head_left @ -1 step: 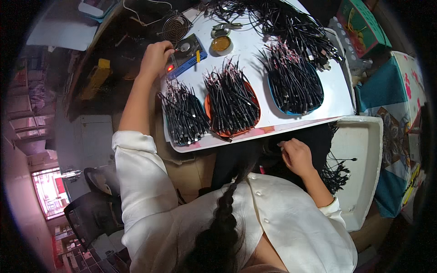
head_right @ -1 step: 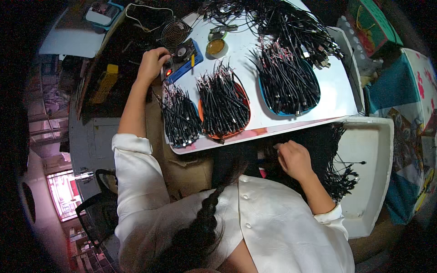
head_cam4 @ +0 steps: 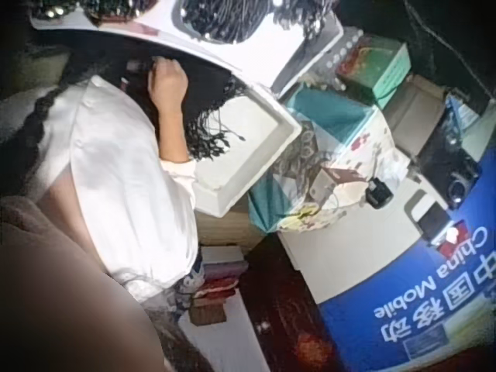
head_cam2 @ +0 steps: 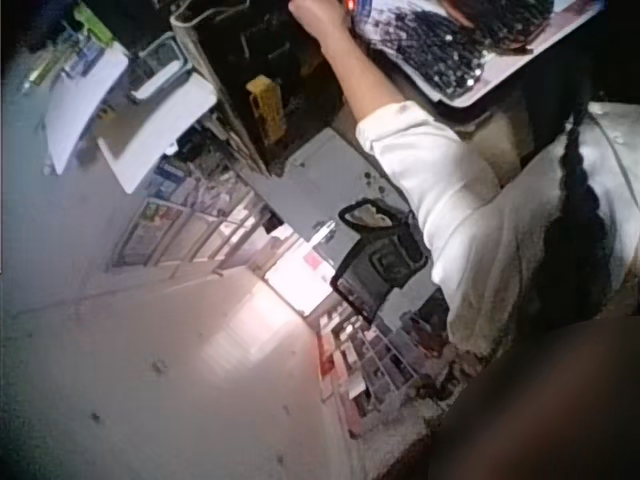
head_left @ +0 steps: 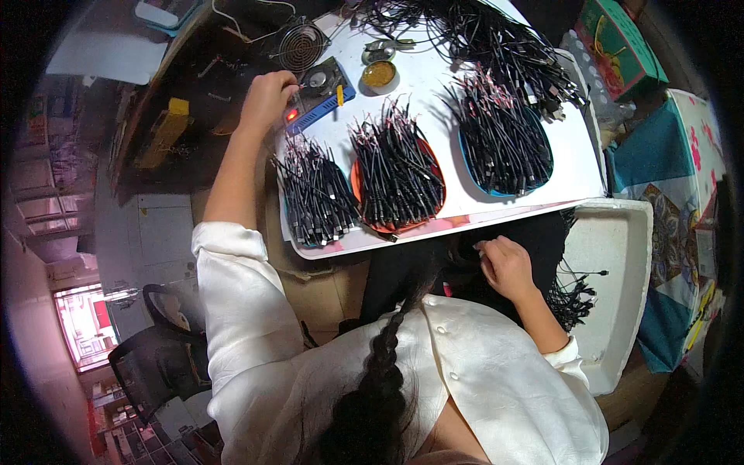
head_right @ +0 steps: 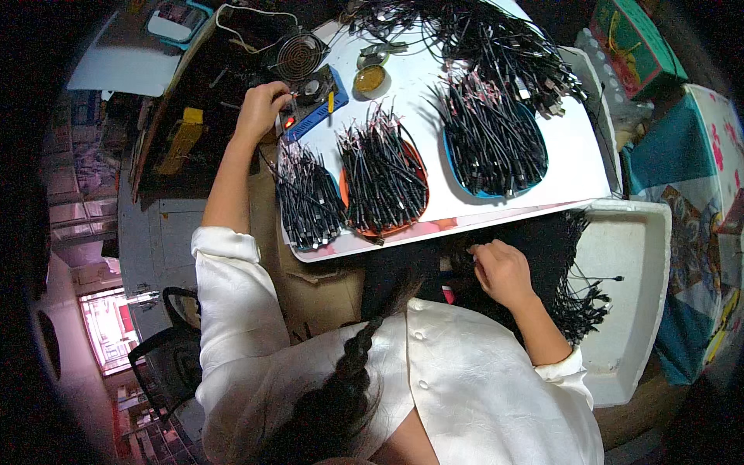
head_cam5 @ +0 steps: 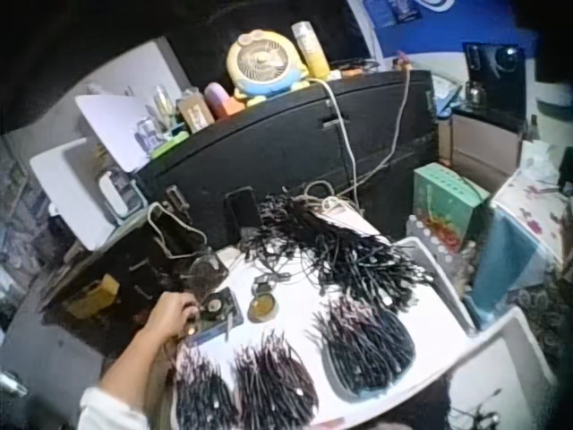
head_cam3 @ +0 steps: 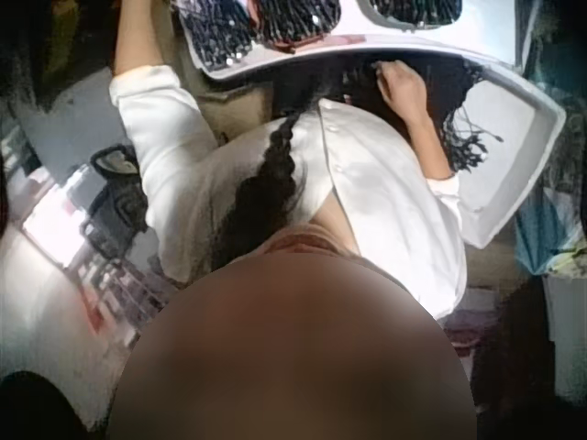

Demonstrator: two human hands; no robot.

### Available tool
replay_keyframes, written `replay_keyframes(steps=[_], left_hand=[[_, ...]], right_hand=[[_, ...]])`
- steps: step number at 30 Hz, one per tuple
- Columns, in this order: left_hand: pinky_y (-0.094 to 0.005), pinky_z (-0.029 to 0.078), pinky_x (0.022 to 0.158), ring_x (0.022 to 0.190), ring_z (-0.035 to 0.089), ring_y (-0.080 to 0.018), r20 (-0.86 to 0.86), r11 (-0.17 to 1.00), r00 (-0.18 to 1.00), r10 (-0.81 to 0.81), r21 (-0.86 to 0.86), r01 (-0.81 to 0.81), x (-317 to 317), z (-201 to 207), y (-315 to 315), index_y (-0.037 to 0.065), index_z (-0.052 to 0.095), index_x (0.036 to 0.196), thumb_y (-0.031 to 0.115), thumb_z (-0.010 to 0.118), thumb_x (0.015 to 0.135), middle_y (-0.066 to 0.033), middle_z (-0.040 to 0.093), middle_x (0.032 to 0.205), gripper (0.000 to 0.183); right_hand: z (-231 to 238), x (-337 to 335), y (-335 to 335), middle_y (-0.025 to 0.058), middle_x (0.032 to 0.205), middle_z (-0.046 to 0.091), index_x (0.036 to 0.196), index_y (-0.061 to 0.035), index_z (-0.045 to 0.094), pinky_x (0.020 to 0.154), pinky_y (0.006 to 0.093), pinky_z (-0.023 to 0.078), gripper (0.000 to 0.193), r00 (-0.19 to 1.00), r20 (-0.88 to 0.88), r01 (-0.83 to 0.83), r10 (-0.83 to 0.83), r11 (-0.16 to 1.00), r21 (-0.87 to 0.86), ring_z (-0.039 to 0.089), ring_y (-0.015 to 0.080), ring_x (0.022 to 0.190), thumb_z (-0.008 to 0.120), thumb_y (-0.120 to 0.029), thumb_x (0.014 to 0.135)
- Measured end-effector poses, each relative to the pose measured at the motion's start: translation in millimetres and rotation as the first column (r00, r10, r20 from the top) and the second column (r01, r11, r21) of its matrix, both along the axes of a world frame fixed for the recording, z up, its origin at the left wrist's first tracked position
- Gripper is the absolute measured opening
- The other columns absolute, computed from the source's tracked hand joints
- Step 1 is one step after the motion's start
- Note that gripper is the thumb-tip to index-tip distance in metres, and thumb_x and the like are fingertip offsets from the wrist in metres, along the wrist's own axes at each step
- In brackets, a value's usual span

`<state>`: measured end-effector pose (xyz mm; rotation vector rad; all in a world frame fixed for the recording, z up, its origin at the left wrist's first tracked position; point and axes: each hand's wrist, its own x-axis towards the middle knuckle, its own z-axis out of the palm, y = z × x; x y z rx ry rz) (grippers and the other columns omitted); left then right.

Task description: The person repeatedly picks up small black rod-like components and white cylindrical pieces, then joins them by hand. The assembled units are placed into a white tray on the table. The person also briefly interacts with a small device on the table.

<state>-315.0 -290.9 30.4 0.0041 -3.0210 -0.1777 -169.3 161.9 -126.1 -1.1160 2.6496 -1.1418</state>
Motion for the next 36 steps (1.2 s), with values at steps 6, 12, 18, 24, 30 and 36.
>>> replay_keyframes(steps=[6,12,18,24,30,36], left_hand=[[-0.0422,0.050,0.072,0.080,0.064,-0.0371,-0.006,0.999,1.000,-0.008,-0.031,0.008,-9.3,-15.4,-7.3,0.002,0.068,0.090,0.013,0.068,0.081,-0.0198,0.066,0.082,0.014],[-0.0451,0.050,0.072,0.081,0.063,-0.0390,0.036,0.993,0.999,-0.004,-0.116,0.008,-17.7,-20.7,-4.5,0.002,0.067,0.089,0.014,0.068,0.081,-0.0217,0.065,0.083,0.014],[-0.0456,0.050,0.072,0.081,0.063,-0.0393,0.119,0.977,0.993,-0.013,-0.210,0.038,-26.5,-15.0,2.1,0.002,0.068,0.089,0.010,0.068,0.080,-0.0211,0.065,0.083,0.012],[-0.0466,0.050,0.074,0.085,0.063,-0.0396,0.171,0.945,0.985,-0.006,-0.322,0.061,-33.3,-11.1,8.8,0.004,0.069,0.090,0.010,0.068,0.079,-0.0228,0.065,0.085,0.012],[-0.0480,0.050,0.073,0.083,0.063,-0.0402,0.175,0.928,0.984,-0.032,-0.359,0.094,-38.6,-15.3,4.9,0.002,0.067,0.083,0.013,0.068,0.079,-0.0240,0.064,0.082,0.012],[-0.0465,0.050,0.072,0.083,0.063,-0.0393,0.109,0.935,0.994,0.014,-0.353,0.025,-35.8,-21.5,7.7,0.000,0.066,0.080,0.013,0.071,0.078,-0.0237,0.064,0.081,0.014]], right_hand=[[1.1,0.5,-3.5,0.0103,0.069,0.055,0.088,-0.0032,0.061,0.058,0.0384,0.047,0.021,0.999,-0.030,0.012,-0.012,1.000,0.001,0.056,0.0274,0.065,0.064,0.002,0.068],[-2.5,0.1,-0.5,0.0102,0.069,0.055,0.088,-0.0028,0.061,0.057,0.0381,0.047,0.021,0.999,-0.035,0.008,-0.008,1.000,-0.003,0.056,0.0274,0.065,0.064,0.002,0.068],[-4.7,-0.2,0.2,0.0099,0.070,0.054,0.089,-0.0031,0.061,0.058,0.0379,0.047,0.022,0.999,-0.042,-0.001,0.001,1.000,0.007,0.056,0.0272,0.066,0.064,0.002,0.068],[-3.7,0.5,2.4,0.0097,0.071,0.055,0.090,-0.0031,0.060,0.058,0.0377,0.047,0.023,0.999,-0.043,0.012,-0.013,1.000,-0.022,0.056,0.0270,0.066,0.064,0.002,0.068],[-5.1,1.7,4.0,0.0096,0.071,0.055,0.089,-0.0030,0.061,0.058,0.0378,0.047,0.022,0.999,-0.048,0.012,-0.013,0.999,-0.032,0.056,0.0271,0.066,0.064,0.002,0.068],[-6.1,5.3,9.8,0.0100,0.075,0.058,0.092,-0.0024,0.060,0.061,0.0380,0.049,0.026,0.998,-0.060,0.004,-0.004,1.000,-0.003,0.057,0.0274,0.069,0.067,0.001,0.067]])
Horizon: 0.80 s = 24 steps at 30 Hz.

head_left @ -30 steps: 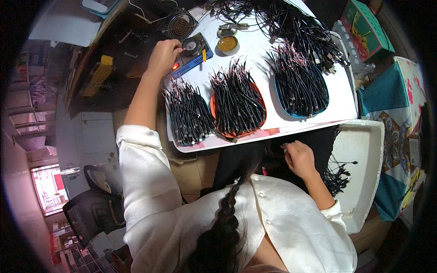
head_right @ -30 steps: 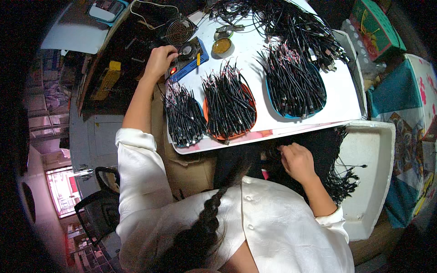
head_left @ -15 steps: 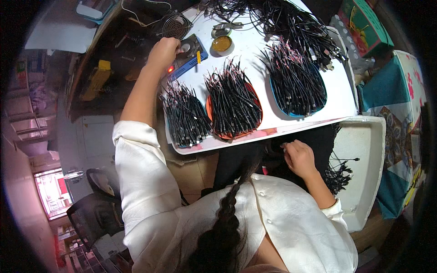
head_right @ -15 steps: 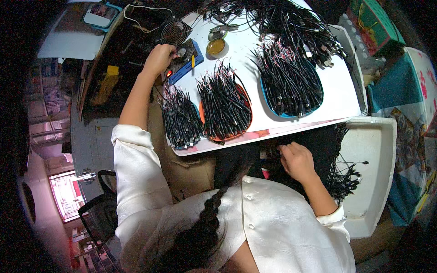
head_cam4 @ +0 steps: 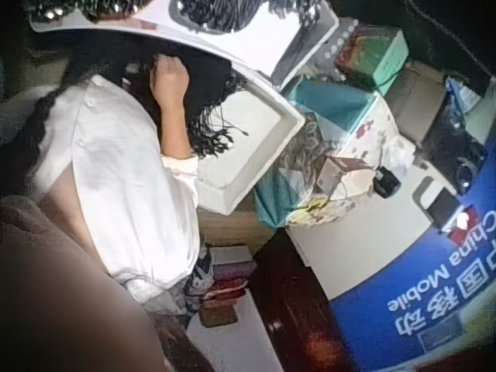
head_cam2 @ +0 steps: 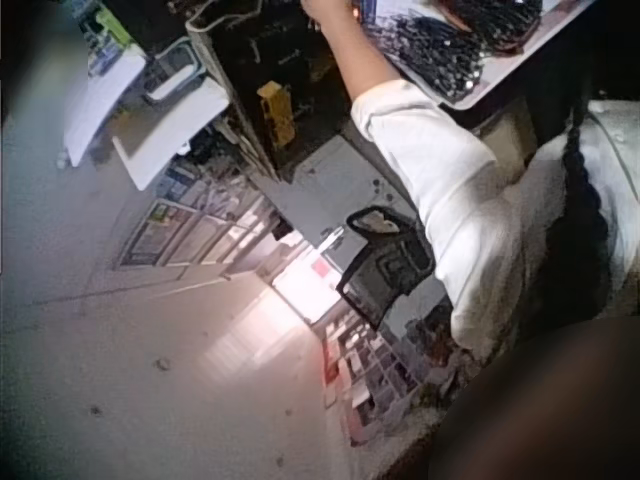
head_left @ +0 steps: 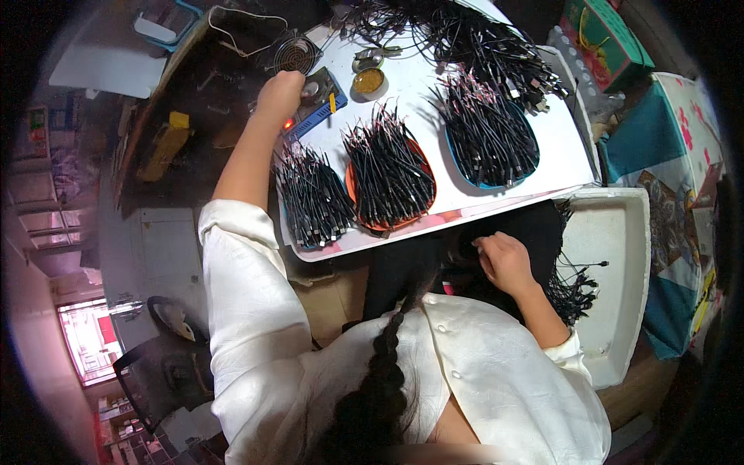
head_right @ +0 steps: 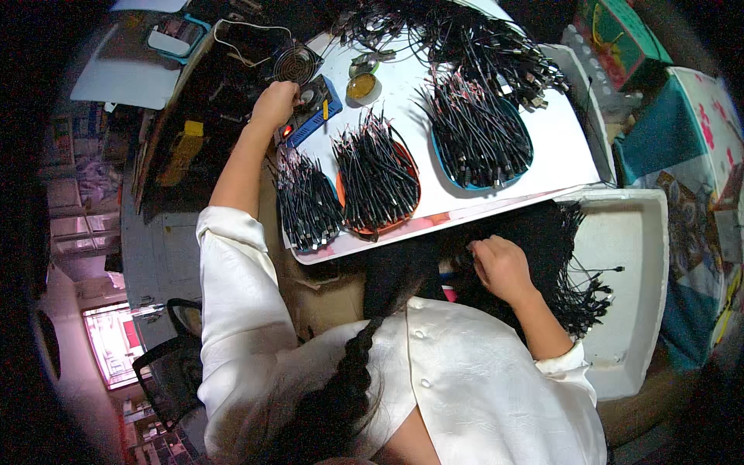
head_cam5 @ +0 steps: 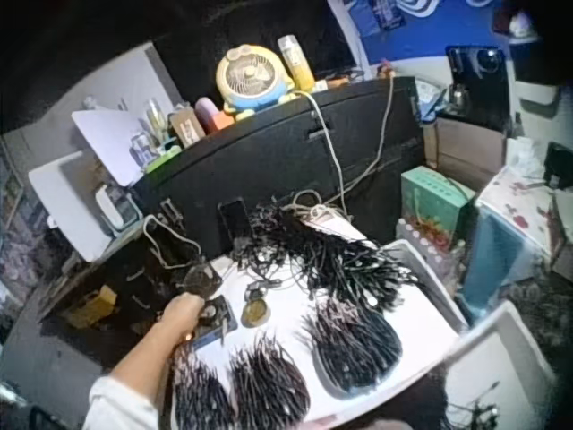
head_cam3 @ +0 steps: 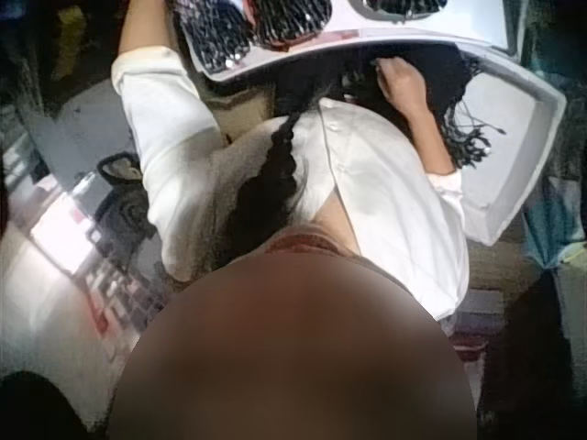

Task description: The person repeatedly picks up small black rod-like components and white cylindrical pieces, then joins them by hand. The assembled units are placed into a white tray on the table. The person also briefly interacts with a small device on the table.

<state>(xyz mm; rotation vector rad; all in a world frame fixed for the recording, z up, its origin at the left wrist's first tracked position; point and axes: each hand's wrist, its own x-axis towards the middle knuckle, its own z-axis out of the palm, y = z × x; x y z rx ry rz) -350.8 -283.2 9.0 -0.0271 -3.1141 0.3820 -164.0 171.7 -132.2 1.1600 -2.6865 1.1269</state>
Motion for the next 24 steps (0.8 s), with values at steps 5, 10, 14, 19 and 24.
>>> replay_keyframes(steps=[5,10,14,19,24], left_hand=[[-0.0404,0.050,0.068,0.076,0.066,-0.0325,-0.136,0.963,0.986,0.098,0.263,-0.059,27.6,43.6,23.0,0.001,0.068,0.085,0.013,0.072,0.078,-0.0186,0.066,0.081,0.014],[-0.0171,0.039,0.054,0.063,0.054,-0.0065,-0.212,0.170,0.957,0.197,0.969,0.179,132.9,137.8,88.4,-0.002,0.059,0.111,0.012,0.065,0.090,-0.0066,0.063,0.081,0.026],[-0.0161,0.028,0.040,0.049,0.040,-0.0031,-0.360,-0.332,0.905,-0.229,0.902,0.275,221.8,161.3,182.1,-0.004,0.053,0.112,0.018,0.056,0.097,-0.0051,0.057,0.075,0.027],[-0.0196,0.028,0.047,0.055,0.037,-0.0071,-0.214,-0.502,0.976,-0.050,0.850,0.160,249.9,114.8,305.4,0.000,0.056,0.108,0.021,0.057,0.095,-0.0044,0.055,0.078,0.025],[-0.0336,0.046,0.097,0.119,0.055,-0.0238,-0.147,-0.703,0.922,-0.359,0.693,-0.163,239.0,82.3,352.6,-0.003,0.045,0.133,0.006,0.058,0.093,-0.0177,0.057,0.126,0.043]], right_hand=[[16.1,10.6,12.5,0.0130,0.082,0.062,0.097,-0.0027,0.060,0.067,0.0385,0.051,0.022,0.970,0.235,0.062,-0.057,0.998,-0.014,0.061,0.0307,0.078,0.063,-0.001,0.076],[69.0,24.0,24.6,0.0141,0.095,0.066,0.105,-0.0003,0.061,0.074,0.0326,0.052,0.019,0.805,0.592,0.260,0.024,0.884,-0.389,0.066,0.0242,0.089,0.053,-0.009,0.090],[133.2,32.6,11.8,0.0122,0.118,0.058,0.130,0.0017,0.045,0.092,0.0295,0.046,0.037,0.906,0.326,0.051,0.269,0.696,-0.716,0.057,0.0174,0.107,0.047,-0.019,0.099],[183.4,68.7,-4.3,0.0135,0.116,0.056,0.136,0.0004,0.033,0.086,0.0322,0.048,0.049,0.924,0.190,-0.097,0.332,0.683,-0.724,0.060,0.0258,0.102,0.050,-0.025,0.098],[181.7,91.1,91.0,0.0070,0.091,0.056,0.119,0.0018,0.045,0.068,0.0246,0.048,0.029,0.904,0.422,0.260,0.066,0.698,-0.667,0.057,0.0125,0.077,0.047,-0.019,0.099]])
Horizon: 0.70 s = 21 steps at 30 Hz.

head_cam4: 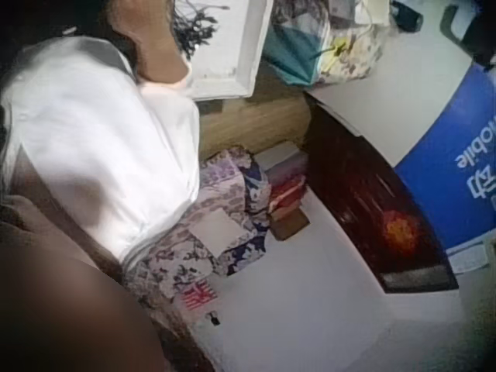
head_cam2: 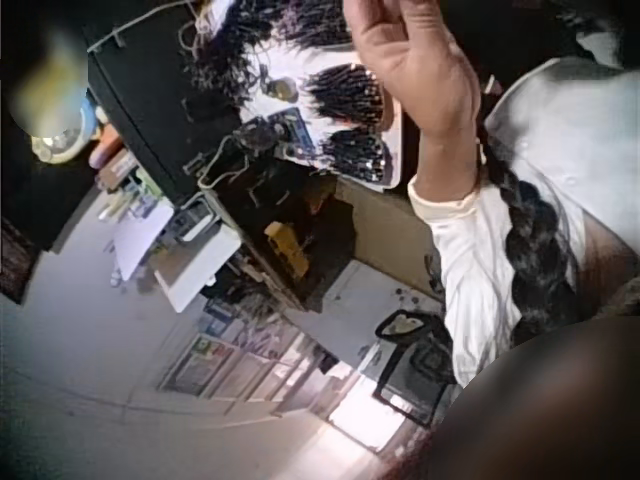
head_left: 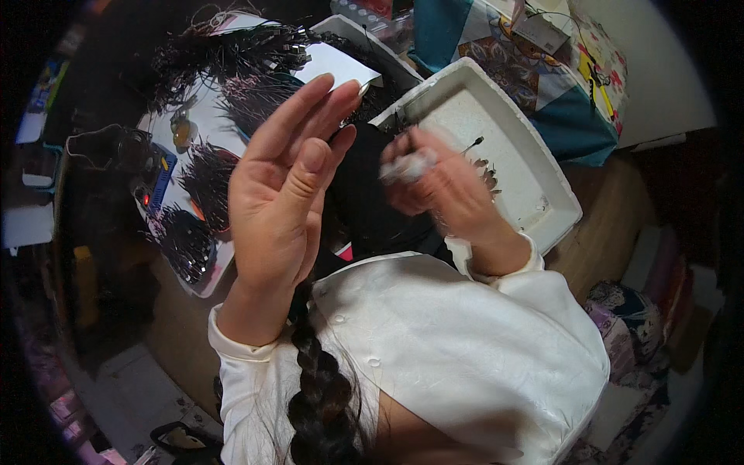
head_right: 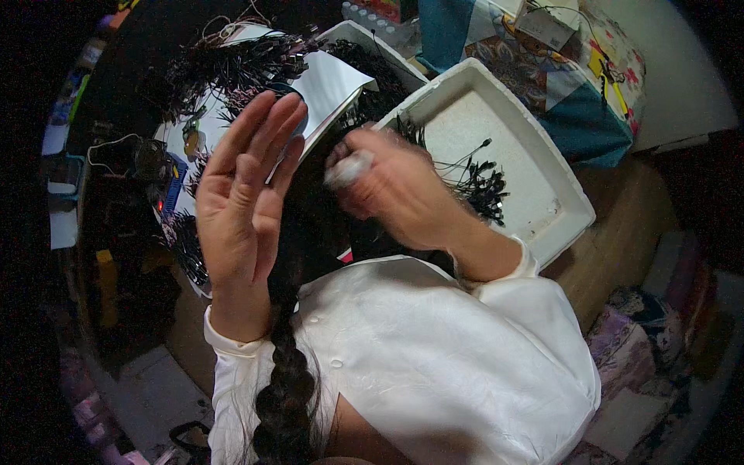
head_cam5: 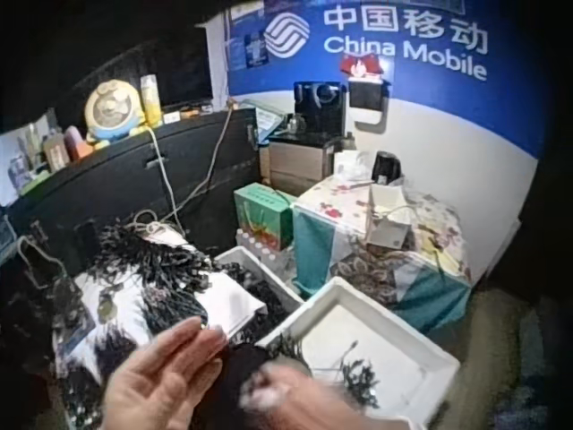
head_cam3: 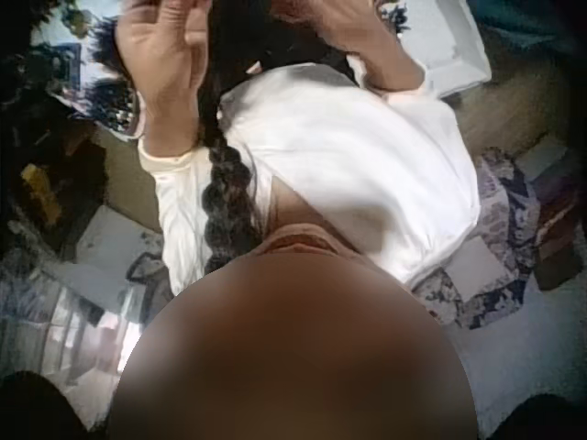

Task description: The person repeatedly picks up small black rod-like components and white cylindrical pieces, then joins them by hand. The assembled units are placed into a white tray on the table. The person also briefly interacts with a small device on the table.

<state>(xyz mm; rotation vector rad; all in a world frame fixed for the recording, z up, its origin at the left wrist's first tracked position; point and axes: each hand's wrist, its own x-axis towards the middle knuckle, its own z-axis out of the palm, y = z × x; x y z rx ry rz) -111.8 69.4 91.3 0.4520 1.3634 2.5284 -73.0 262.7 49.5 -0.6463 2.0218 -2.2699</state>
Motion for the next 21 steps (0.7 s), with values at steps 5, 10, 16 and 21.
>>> replay_keyframes(steps=[5,10,16,21], left_hand=[[-0.0290,0.047,0.090,0.103,0.061,-0.0173,0.123,0.910,0.987,-0.104,-0.389,0.144,3.5,-60.5,-40.9,-0.004,0.055,0.124,0.003,0.058,0.091,-0.0120,0.064,0.114,0.033],[-0.0232,0.048,0.080,0.089,0.061,-0.0103,0.333,0.727,0.942,0.045,-0.658,0.198,39.1,-113.9,-114.1,-0.001,0.062,0.114,0.008,0.060,0.091,-0.0072,0.068,0.099,0.025],[-0.0220,0.045,0.066,0.072,0.054,-0.0066,0.034,0.524,0.858,0.513,-0.804,-0.282,59.1,-99.9,-195.9,-0.001,0.067,0.103,0.012,0.060,0.092,-0.0025,0.065,0.085,0.018],[-0.0376,0.046,0.067,0.071,0.058,-0.0306,-0.663,-0.362,0.563,0.493,-0.745,-0.561,28.0,-87.2,-238.9,-0.001,0.065,0.092,0.007,0.061,0.085,-0.0157,0.058,0.079,0.011]], right_hand=[[8.0,26.1,109.1,0.0011,0.083,0.053,0.117,-0.0006,0.047,0.061,0.0170,0.038,0.029,0.819,0.019,0.574,-0.574,0.817,-0.044,0.047,0.0060,0.070,0.042,-0.025,0.102],[-103.6,-7.2,132.0,-0.0029,0.066,0.045,0.093,-0.0065,0.051,0.053,0.0225,0.030,0.024,0.793,0.141,0.499,-0.592,0.766,0.405,0.038,0.0061,0.059,0.039,-0.024,0.103],[-293.8,-65.7,92.6,0.0264,0.089,0.063,0.096,0.0021,0.054,0.072,0.0514,0.045,0.034,0.839,-0.009,0.155,-0.545,0.222,0.963,0.058,0.0477,0.084,0.044,-0.030,0.098],[-233.6,-84.7,43.5,0.0261,0.082,0.064,0.095,0.0030,0.054,0.069,0.0507,0.048,0.030,0.892,-0.047,0.102,-0.449,0.101,0.990,0.061,0.0442,0.080,0.053,-0.027,0.095]])
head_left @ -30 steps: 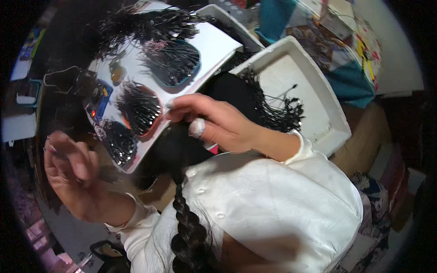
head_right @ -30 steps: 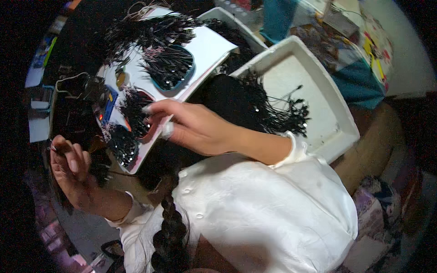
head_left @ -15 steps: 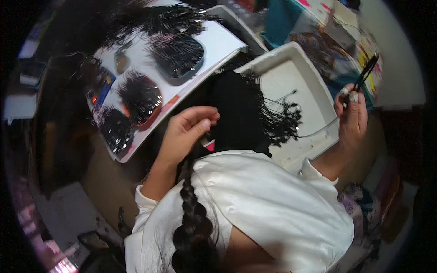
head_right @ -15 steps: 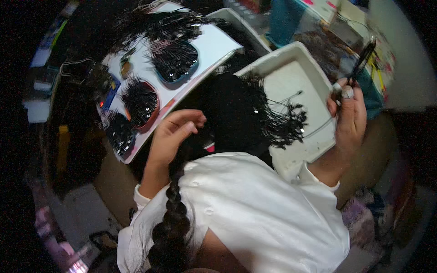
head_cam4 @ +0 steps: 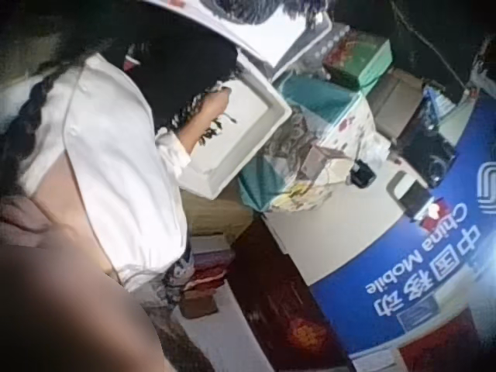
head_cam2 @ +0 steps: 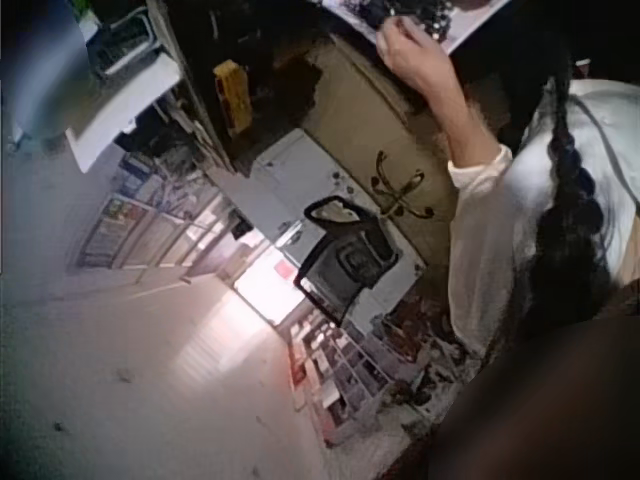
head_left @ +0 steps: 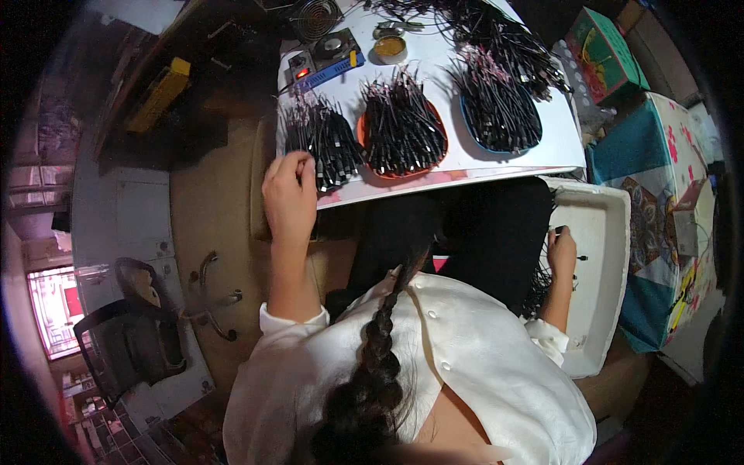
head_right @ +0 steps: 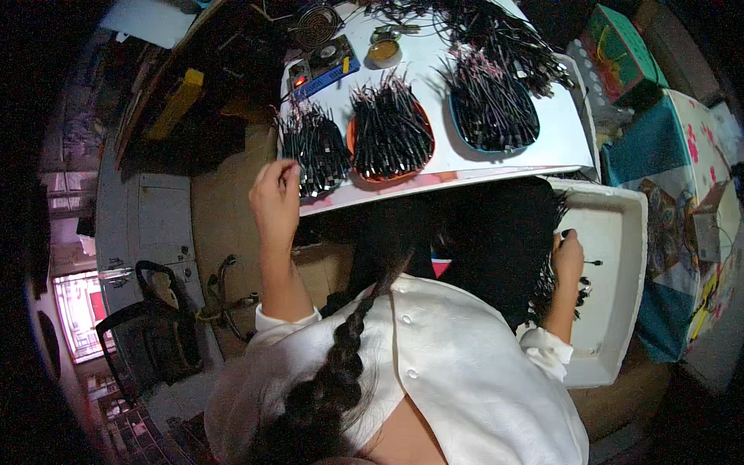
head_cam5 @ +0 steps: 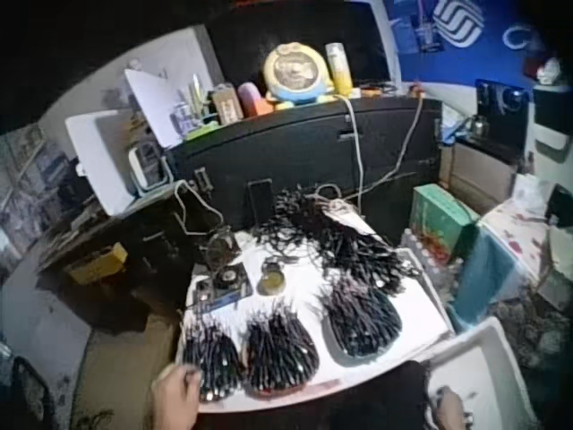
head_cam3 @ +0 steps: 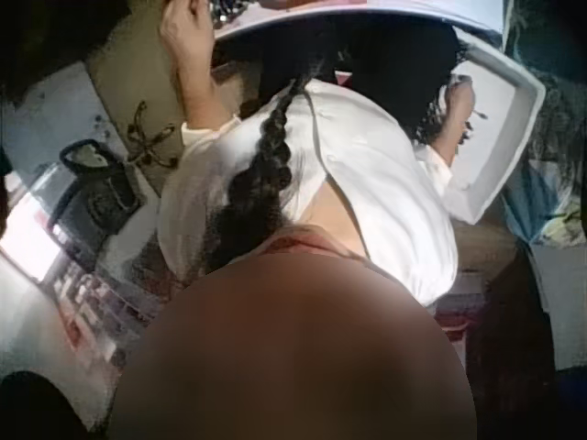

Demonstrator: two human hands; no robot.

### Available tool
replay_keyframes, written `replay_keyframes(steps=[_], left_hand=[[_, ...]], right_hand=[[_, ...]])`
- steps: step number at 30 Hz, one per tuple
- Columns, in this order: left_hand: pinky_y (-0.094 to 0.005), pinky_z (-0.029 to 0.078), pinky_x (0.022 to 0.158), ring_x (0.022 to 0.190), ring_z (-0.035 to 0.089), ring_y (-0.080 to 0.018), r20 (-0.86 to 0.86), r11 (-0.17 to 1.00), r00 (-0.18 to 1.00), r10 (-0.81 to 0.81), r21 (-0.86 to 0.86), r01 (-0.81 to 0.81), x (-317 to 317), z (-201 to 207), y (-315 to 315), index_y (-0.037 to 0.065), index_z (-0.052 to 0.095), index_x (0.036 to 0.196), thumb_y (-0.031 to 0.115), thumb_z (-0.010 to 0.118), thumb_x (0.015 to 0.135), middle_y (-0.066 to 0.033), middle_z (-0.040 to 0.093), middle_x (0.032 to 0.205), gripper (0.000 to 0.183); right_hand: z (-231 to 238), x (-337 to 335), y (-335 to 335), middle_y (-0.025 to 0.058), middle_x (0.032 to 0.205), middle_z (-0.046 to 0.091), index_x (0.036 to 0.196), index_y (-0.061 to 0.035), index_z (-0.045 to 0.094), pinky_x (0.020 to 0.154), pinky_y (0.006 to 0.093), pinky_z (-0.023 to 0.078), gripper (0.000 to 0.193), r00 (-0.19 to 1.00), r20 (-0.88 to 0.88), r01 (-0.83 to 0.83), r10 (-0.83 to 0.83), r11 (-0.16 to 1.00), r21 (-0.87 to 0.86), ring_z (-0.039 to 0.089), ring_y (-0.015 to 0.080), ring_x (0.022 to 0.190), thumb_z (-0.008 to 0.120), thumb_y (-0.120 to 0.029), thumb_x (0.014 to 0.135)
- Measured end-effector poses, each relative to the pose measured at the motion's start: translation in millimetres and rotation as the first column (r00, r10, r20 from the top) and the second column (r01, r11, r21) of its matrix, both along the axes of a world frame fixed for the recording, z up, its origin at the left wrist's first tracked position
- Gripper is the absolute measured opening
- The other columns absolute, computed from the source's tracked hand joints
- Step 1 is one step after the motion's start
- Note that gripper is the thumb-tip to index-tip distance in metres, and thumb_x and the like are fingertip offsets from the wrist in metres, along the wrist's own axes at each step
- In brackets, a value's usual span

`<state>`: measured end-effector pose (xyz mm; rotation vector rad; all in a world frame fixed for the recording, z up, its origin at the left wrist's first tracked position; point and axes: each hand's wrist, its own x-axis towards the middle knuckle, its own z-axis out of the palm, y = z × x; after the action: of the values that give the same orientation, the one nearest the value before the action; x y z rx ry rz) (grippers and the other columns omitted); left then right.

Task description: The person repeatedly picks up small black rod-like components and white cylindrical pieces, then joins them by hand. The assembled units are placed into a white tray on the table. The person also briefly interacts with a small device on the table.

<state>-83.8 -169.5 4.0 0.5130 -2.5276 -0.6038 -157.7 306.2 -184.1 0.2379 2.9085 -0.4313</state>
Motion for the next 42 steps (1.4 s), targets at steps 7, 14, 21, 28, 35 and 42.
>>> replay_keyframes(steps=[7,14,21,28,35,42], left_hand=[[-0.0447,0.047,0.077,0.085,0.058,-0.0369,0.126,0.927,0.992,0.027,-0.375,0.023,-70.4,-18.7,-29.4,-0.003,0.064,0.084,0.012,0.069,0.079,-0.0184,0.059,0.085,0.016],[-0.0448,0.049,0.075,0.085,0.062,-0.0377,0.189,0.955,0.974,0.125,-0.289,-0.067,-78.2,-27.1,-35.1,-0.003,0.065,0.081,0.013,0.069,0.080,-0.0205,0.063,0.089,0.016],[-0.0424,0.047,0.072,0.076,0.059,-0.0326,-0.129,0.990,0.982,0.137,0.006,-0.138,-69.3,-10.9,-45.7,0.001,0.064,0.081,0.016,0.066,0.083,-0.0143,0.059,0.082,0.016],[-0.0263,0.045,0.063,0.069,0.054,-0.0141,-0.470,0.439,0.882,0.022,0.797,0.414,-46.7,-1.8,-24.8,0.000,0.056,0.095,-0.001,0.061,0.086,-0.0070,0.059,0.080,0.011],[-0.0195,0.032,0.053,0.061,0.039,-0.0087,-0.361,-0.162,0.929,-0.087,0.925,0.344,-16.7,-10.2,36.3,-0.001,0.047,0.128,0.004,0.043,0.096,-0.0064,0.054,0.088,0.033],[-0.0191,0.031,0.051,0.056,0.038,-0.0073,-0.485,0.188,0.860,-0.159,0.840,0.509,-7.9,-7.4,79.8,0.001,0.054,0.094,0.021,0.045,0.102,-0.0018,0.050,0.075,0.023]], right_hand=[[158.8,-10.8,-118.1,0.0194,0.067,0.059,0.087,0.0011,0.058,0.052,0.0380,0.043,0.015,0.895,-0.357,-0.389,0.269,0.862,-0.326,0.055,0.0337,0.055,0.061,-0.013,0.091],[185.0,-33.5,-208.4,0.0194,0.070,0.060,0.085,0.0005,0.058,0.057,0.0414,0.047,0.013,0.783,-0.456,-0.610,0.424,0.668,-0.427,0.060,0.0378,0.064,0.064,-0.010,0.086],[163.8,-84.8,-249.7,0.0181,0.079,0.063,0.084,-0.0016,0.059,0.065,0.0449,0.049,0.014,0.745,-0.509,-0.636,0.431,0.690,-0.345,0.062,0.0383,0.075,0.064,-0.014,0.082],[146.8,-96.2,-262.7,0.0141,0.082,0.063,0.086,-0.0021,0.063,0.067,0.0388,0.050,0.013,0.668,-0.507,-0.708,0.545,0.674,-0.208,0.063,0.0328,0.076,0.069,-0.011,0.078],[165.3,-86.9,-248.8,0.0142,0.082,0.062,0.085,-0.0007,0.062,0.065,0.0377,0.050,0.012,0.659,-0.538,-0.734,0.526,0.606,-0.306,0.063,0.0312,0.073,0.068,-0.007,0.077],[198.2,-21.8,-221.0,0.0121,0.076,0.058,0.088,-0.0001,0.059,0.059,0.0311,0.048,0.014,0.707,-0.579,-0.703,0.406,0.491,-0.515,0.060,0.0235,0.064,0.067,-0.006,0.078]])
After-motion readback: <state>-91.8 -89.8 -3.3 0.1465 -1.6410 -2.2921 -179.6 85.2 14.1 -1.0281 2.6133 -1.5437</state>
